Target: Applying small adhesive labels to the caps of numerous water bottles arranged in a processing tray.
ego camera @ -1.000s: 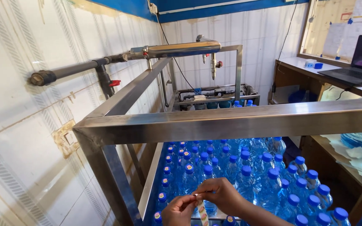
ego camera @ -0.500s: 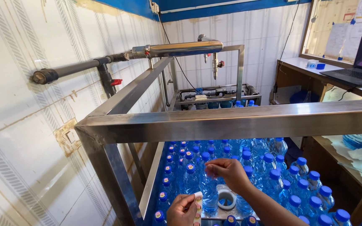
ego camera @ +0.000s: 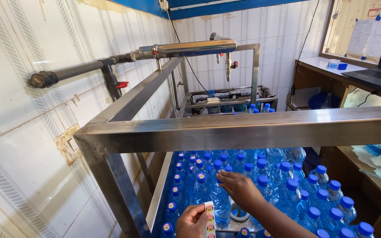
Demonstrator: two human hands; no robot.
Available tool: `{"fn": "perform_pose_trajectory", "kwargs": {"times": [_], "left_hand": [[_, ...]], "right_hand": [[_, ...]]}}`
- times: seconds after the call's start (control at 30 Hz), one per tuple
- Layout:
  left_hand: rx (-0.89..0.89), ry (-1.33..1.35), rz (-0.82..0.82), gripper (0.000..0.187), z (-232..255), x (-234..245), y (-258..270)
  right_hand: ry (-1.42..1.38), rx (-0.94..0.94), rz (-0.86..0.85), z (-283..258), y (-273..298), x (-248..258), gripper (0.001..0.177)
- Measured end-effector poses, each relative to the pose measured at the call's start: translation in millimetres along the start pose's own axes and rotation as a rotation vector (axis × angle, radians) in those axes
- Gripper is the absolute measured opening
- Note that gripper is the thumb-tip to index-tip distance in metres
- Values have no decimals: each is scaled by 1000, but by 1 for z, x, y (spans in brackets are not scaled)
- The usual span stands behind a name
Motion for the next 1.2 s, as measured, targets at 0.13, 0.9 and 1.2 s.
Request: {"fn": "perform_pose_trajectory", "kwargs": {"times": [0.13,0.9,1.2], "left_hand": [[48,139,-3,28,8,-4,5],[-71,204,34,19,8,-16,16],[-9,2,-18,31,-8,-11,1]], "right_hand": [[213,-155,-112,3,8,-6,43],[-456,52,-201,-94,31,56,15],[-393,-550,-222,-18,-49,65,22]]}}
Point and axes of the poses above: each hand's wrist, its own y-axis away from the middle knuckle, its own x-axis out of the back of the hand, z = x × y, the point moved 7 cm from there along -y, towards the middle knuckle, and after that the axes turned 7 degrees about -x, right-handed, at the moved point
